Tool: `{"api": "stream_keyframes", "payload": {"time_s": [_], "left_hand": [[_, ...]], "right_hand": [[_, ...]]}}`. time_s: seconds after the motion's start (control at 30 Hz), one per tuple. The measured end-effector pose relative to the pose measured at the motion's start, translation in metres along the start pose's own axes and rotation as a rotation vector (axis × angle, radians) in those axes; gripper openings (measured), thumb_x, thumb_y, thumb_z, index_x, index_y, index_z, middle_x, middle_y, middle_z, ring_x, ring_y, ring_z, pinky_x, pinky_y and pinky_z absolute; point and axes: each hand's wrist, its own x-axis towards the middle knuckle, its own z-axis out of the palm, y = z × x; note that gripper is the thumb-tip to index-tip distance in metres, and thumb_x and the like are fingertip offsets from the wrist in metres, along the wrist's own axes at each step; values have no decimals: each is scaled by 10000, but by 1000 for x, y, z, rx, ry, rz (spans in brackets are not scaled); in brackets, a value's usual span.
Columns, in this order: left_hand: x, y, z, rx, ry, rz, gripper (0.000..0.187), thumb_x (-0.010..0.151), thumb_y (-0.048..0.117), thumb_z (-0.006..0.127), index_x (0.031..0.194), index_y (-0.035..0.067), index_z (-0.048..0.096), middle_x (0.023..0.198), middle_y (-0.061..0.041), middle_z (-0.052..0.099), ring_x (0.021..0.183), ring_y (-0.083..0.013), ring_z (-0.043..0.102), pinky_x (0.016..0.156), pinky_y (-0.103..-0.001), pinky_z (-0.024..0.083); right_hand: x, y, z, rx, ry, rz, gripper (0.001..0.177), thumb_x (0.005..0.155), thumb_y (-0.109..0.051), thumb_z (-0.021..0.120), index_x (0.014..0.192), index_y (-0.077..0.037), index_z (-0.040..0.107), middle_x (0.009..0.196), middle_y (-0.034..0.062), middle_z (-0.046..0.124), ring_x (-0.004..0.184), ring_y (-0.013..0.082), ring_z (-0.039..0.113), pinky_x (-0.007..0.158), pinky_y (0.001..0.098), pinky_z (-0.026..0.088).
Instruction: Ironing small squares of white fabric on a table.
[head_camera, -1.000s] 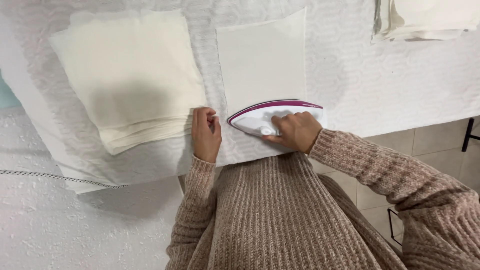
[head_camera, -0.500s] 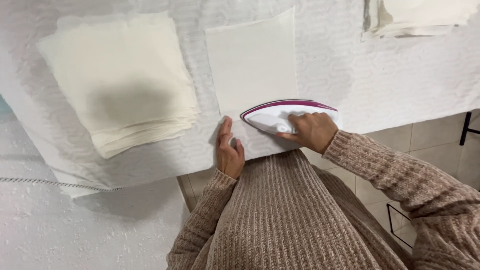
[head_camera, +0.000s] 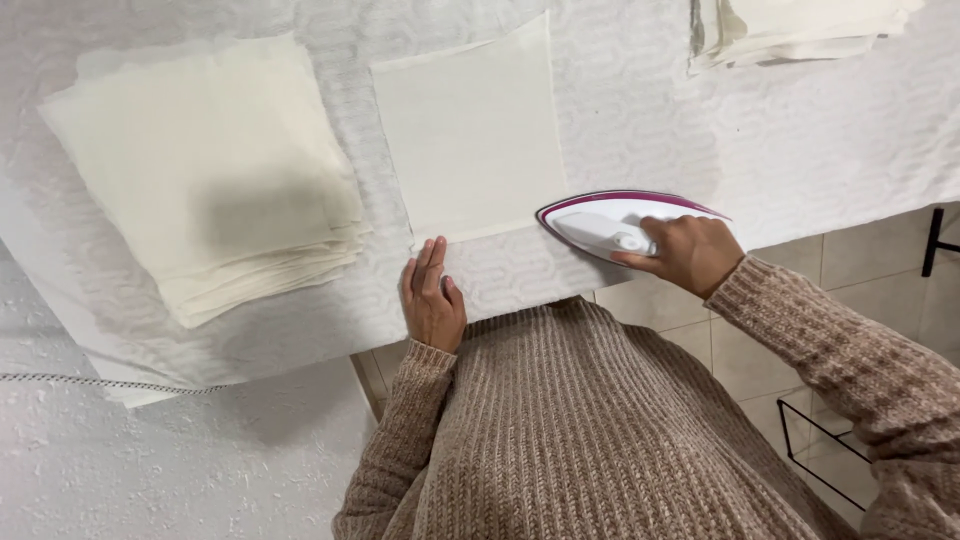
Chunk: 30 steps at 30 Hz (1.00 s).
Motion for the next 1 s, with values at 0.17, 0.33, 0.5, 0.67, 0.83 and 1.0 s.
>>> {"api": "stream_keyframes", "payload": {"time_s": [0.17,0.33,0.5,0.67,0.83,1.0], "left_hand": [[2,2,0,12,7,-7,237,1014,0,474,1240,33,410,1518,-187,524,1393,-322,518,1181,-506,345],[3,4,-3,27,38,-55,251,1025,11,472,1265,29,403,1539,-180,495,1418,-325,484,1201,-509,328],[3,2,-18,83,51,-110,265,1044,52,467,1296,26,388,1569,-177,465,1447,-333,444,1203,-532,295],[-8,-18,-21,-4,89,-153,281,1036,19,472,1294,9,363,1577,-210,441,1458,-364,416,1202,-528,290],[-41,-46,-2,-164,170,-209,277,1035,12,459,1277,6,324,1581,-252,402,1422,-407,433,1155,-495,373],[-16,-41,-24,-232,156,-200,269,1044,-7,410,1293,-2,310,1572,-256,394,1410,-405,441,1126,-490,422]], "right_hand": [[-2,22,-1,-25,5,-18,545,881,-713,566,959,-189,697,684,82,745,712,305,761,682,416,598],[19,-8,-9,-21,32,-122,560,891,-755,540,899,-216,692,664,38,741,674,240,761,664,354,604],[39,-71,-11,2,1,-225,594,887,-766,507,911,-195,668,684,69,744,654,275,757,628,398,606],[61,-119,6,42,-127,-250,580,961,-726,468,928,-183,669,690,46,729,632,230,738,628,343,615],[73,-169,5,37,-178,-295,623,992,-701,441,972,-119,659,724,83,694,669,262,735,614,362,614],[70,-171,10,57,5,-211,644,918,-741,502,1003,-134,701,760,148,738,740,348,763,626,450,605]]}}
